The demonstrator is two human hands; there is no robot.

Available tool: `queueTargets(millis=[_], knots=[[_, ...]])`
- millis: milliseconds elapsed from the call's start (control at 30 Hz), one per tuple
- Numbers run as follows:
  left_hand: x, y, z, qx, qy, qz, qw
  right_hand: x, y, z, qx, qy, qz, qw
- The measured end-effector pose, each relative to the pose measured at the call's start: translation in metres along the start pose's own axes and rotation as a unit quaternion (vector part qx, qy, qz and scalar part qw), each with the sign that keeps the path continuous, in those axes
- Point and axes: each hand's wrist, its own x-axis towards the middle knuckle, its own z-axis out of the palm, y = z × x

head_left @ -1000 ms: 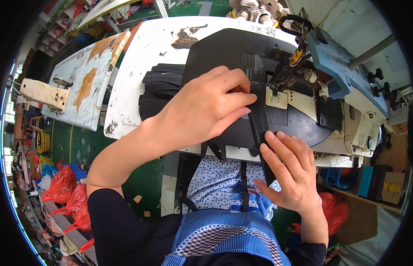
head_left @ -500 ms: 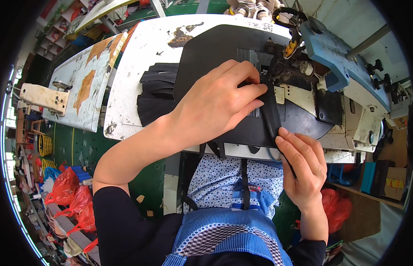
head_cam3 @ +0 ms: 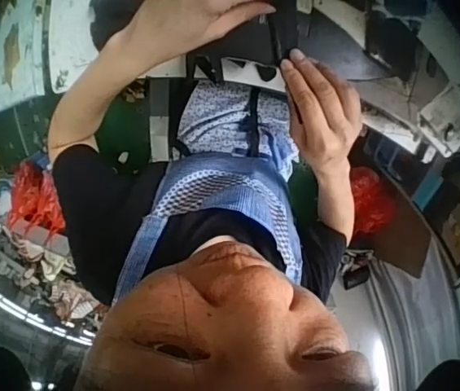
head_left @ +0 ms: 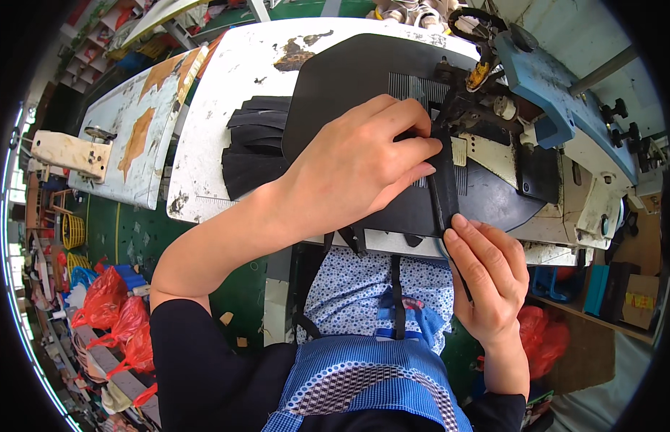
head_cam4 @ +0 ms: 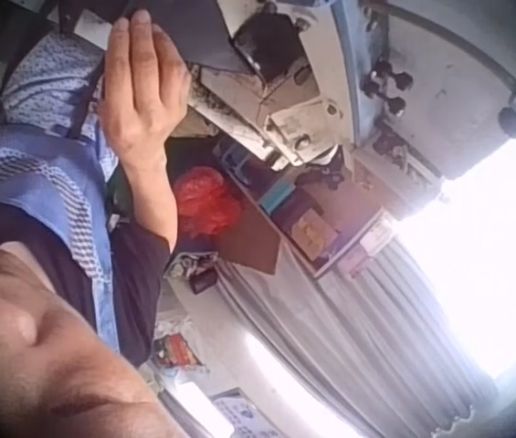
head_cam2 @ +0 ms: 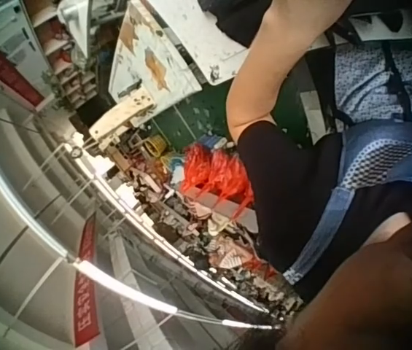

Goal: The recorder is using an industrial sewing machine to stitch black fabric components for shoes and trimming them with scissors.

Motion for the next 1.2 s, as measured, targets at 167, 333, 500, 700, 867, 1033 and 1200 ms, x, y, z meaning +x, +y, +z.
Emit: queueTargets(millis=[167,333,500,700,867,1033,1200], knots=[[0.001,0.002,0.0,0.021,0.0,-0.001,1.0,0.001,0.0,0.0,-0.01,0.003,-0.003,1.0],[0.002,0.002,0.002,0.03,0.003,-0.005,1.0,0.001,0.003,0.003,-0.017,0.008,0.001,1.0],[0.003,0.002,0.0,0.035,0.001,-0.012,0.999,0.005,0.004,0.001,-0.014,-0.01,0.006,1.0],[0.003,0.0,-0.003,0.052,-0.012,-0.016,0.998,0.013,0.004,0.004,-0.023,0.0,-0.004,1.0],[0.002,0.0,-0.001,0.062,-0.01,-0.019,0.998,0.014,0.007,0.005,-0.013,-0.005,-0.009,1.0],[0.002,0.0,-0.003,0.065,-0.013,-0.022,0.998,0.015,0.009,0.003,-0.007,-0.028,-0.016,0.999],[0.003,0.001,-0.003,0.068,-0.017,-0.02,0.997,0.017,0.011,0.005,-0.008,-0.027,-0.023,0.999]])
